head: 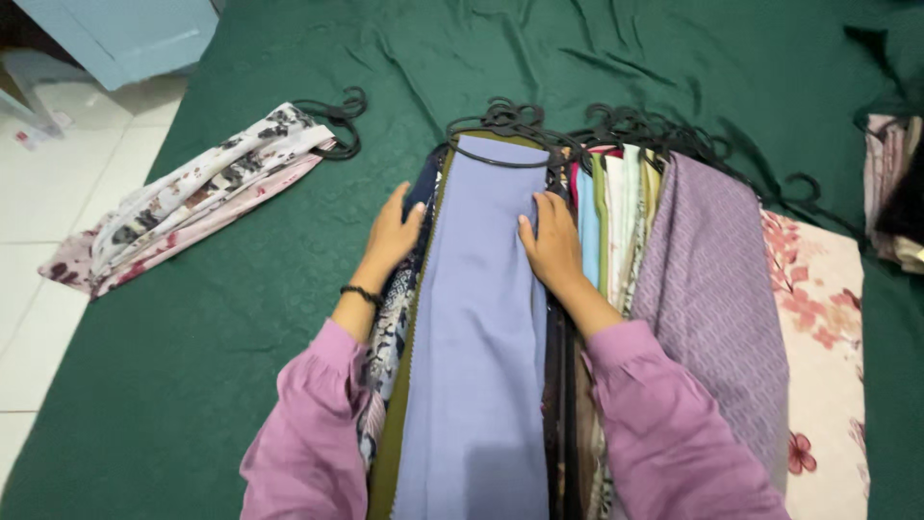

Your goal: The person removes several garments from a wall-mounted hanger rack, places them on a bed, and then hangs them back on the rack one by one. The person also folds some of the garments on the bed before rehanging them.

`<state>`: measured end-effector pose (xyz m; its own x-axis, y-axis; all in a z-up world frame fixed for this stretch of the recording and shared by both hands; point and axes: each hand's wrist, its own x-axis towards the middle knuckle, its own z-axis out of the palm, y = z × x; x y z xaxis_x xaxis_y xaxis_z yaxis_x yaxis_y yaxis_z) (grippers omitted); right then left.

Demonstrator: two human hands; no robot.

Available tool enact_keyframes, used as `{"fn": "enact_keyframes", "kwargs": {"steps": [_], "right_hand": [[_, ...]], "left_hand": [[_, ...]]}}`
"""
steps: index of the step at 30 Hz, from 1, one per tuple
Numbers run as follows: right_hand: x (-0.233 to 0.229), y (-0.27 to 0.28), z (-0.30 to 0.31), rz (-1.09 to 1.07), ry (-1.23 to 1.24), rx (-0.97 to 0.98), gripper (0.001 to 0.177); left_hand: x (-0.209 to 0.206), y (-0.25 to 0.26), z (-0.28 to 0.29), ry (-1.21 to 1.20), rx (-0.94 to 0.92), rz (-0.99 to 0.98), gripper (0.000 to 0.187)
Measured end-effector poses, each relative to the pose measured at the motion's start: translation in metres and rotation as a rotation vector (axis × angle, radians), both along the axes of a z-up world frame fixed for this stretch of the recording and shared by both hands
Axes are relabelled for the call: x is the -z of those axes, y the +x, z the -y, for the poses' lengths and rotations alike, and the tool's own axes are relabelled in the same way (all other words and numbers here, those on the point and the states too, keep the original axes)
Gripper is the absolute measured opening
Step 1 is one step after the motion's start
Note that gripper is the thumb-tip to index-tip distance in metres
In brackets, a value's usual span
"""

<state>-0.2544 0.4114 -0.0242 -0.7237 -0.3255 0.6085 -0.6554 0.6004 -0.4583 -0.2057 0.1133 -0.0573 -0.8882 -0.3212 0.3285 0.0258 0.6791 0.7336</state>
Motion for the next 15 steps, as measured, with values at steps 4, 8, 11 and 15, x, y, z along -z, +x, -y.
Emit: {"fn": "enact_keyframes", "kwargs": {"steps": [4,8,11,15], "right_hand": [[0.005,-0.005,-0.004,0.094,-0.017,-0.018,0.045],[0.011,-0.013,-0.011,0.078,-0.075,-0.089,0.044],[0.009,-0.018,-0.020,0.192,-0.024,-0.101,0.034],[-0.007,-0.021,-0.029,0.349,0.091,-0.110,0.036]], "left_hand": [[-0.022,0.050,-0.049,0.027,0.101,-0.046,0.051],[-0.046,0.080,-0.067,0.149,0.061,0.031,0.049],[-0.057,0.086,-0.069,0.282,0.086,0.118,0.056],[-0.060,0.083,-0.077,0.003,0.012,0.017,0.073]]}}
